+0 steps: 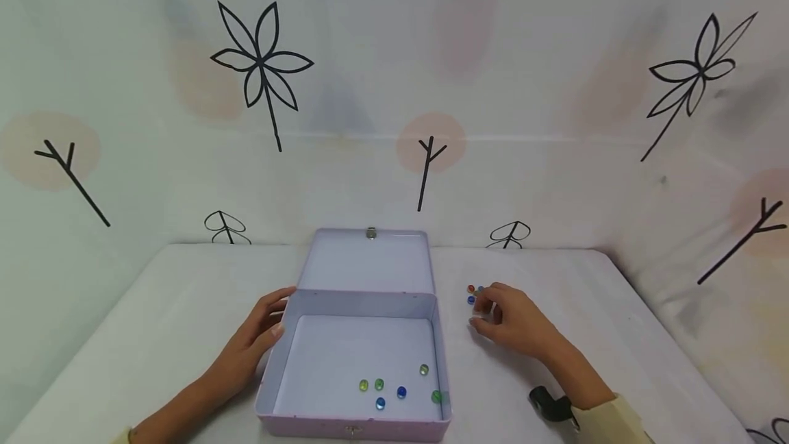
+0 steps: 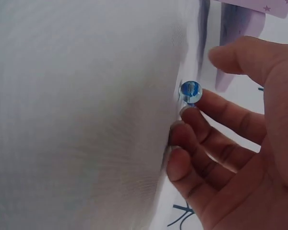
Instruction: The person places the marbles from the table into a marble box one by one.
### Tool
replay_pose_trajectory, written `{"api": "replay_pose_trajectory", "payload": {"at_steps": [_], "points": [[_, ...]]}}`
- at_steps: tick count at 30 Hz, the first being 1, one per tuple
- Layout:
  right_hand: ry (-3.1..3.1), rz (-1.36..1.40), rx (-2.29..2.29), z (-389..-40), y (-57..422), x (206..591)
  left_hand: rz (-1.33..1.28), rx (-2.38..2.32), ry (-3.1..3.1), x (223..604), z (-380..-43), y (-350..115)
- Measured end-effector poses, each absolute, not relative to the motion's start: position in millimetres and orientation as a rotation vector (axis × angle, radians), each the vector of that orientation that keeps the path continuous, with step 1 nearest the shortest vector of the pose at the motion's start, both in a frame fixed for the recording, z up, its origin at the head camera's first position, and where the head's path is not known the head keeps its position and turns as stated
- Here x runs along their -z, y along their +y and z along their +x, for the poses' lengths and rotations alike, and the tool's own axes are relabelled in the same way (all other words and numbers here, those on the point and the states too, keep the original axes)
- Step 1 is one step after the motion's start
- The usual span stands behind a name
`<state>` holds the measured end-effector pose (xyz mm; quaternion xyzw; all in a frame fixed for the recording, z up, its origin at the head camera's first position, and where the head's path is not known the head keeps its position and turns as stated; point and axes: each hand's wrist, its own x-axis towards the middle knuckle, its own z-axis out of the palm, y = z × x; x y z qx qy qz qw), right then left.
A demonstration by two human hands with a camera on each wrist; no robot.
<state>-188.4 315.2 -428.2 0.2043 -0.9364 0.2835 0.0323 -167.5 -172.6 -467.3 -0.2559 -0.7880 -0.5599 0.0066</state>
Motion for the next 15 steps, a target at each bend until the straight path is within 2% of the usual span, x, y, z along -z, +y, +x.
{"api": "replay_pose_trajectory", "payload": {"at_steps": [15], "points": [[-2.925,0.729,-0.883,-185,324,430,-0.776,1.741,-2.460,469,-154,-167]]}}
